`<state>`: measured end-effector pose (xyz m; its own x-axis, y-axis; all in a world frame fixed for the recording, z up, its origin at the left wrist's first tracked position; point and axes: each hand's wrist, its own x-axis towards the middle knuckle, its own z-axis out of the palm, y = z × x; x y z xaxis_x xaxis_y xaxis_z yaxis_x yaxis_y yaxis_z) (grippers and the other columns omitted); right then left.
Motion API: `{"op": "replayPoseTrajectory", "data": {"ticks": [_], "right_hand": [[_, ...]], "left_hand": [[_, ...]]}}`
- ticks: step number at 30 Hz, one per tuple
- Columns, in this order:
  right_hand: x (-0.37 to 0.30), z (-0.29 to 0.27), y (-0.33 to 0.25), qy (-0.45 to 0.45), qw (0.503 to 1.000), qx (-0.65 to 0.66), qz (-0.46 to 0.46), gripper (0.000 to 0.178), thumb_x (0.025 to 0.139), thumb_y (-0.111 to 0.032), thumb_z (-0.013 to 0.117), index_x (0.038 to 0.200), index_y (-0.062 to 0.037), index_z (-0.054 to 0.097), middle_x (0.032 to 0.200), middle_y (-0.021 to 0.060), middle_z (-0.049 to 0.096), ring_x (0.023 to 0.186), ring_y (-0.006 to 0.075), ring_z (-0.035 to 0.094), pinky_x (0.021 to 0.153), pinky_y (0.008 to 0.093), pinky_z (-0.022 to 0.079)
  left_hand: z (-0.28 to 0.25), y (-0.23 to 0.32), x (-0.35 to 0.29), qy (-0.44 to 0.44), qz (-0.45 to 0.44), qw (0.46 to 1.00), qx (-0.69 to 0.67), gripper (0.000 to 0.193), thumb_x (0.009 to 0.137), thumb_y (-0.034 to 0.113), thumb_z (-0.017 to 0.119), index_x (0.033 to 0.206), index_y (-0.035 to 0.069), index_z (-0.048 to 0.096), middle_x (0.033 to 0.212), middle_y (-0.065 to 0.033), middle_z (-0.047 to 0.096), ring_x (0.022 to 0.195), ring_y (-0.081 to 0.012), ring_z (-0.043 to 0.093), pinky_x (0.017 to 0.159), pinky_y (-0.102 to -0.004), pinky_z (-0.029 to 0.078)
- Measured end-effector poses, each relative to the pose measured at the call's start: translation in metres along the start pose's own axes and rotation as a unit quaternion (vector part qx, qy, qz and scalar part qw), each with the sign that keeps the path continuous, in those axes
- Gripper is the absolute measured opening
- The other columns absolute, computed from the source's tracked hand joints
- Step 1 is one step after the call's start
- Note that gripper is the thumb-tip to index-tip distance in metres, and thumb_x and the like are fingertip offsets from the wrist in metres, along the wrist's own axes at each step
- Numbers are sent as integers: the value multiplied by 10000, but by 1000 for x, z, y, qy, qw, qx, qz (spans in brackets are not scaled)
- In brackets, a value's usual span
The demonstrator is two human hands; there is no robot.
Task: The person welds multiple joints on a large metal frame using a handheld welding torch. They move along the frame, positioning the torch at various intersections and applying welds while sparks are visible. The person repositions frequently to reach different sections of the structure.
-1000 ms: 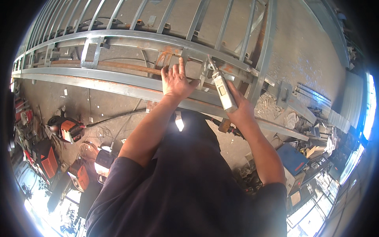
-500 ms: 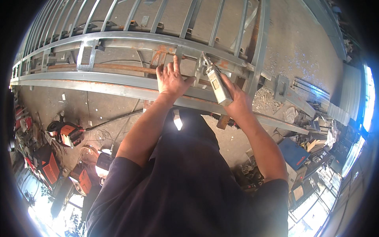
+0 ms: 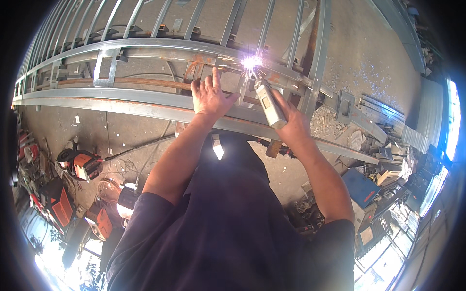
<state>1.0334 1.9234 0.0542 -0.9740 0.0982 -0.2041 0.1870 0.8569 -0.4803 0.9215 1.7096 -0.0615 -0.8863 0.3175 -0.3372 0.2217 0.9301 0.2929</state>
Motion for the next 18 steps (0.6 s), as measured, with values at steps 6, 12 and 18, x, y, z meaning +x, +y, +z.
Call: {"op": "replayPoseTrajectory", "data": {"ticks": [6,12,18], "right_hand": [[0,0,2,-6,1000,-9,16,753,897,-122,741,1570,-303,454,1339,193,686,1172,433,675,942,467,589],[-2,-2,5,-10,1000,6,17,790,867,-80,747,1572,-281,454,1357,182,679,1206,422,664,967,464,580],[-6,-12,2,-24,997,60,29,814,859,-76,742,1595,-259,447,1362,201,683,1243,379,675,1011,421,552]], "left_hand": [[2,-2,0,2,0,1000,-9,1152,871,698,651,1674,32,163,1408,-159,561,1356,-286,547,1260,-545,131],[-7,-1,0,-29,-3,999,-17,1174,874,719,640,1681,46,116,1438,-175,534,1410,-301,498,1269,-530,132],[3,-1,1,12,2,1000,-10,1164,851,695,675,1665,21,187,1384,-153,569,1345,-279,552,1258,-533,141]]}}
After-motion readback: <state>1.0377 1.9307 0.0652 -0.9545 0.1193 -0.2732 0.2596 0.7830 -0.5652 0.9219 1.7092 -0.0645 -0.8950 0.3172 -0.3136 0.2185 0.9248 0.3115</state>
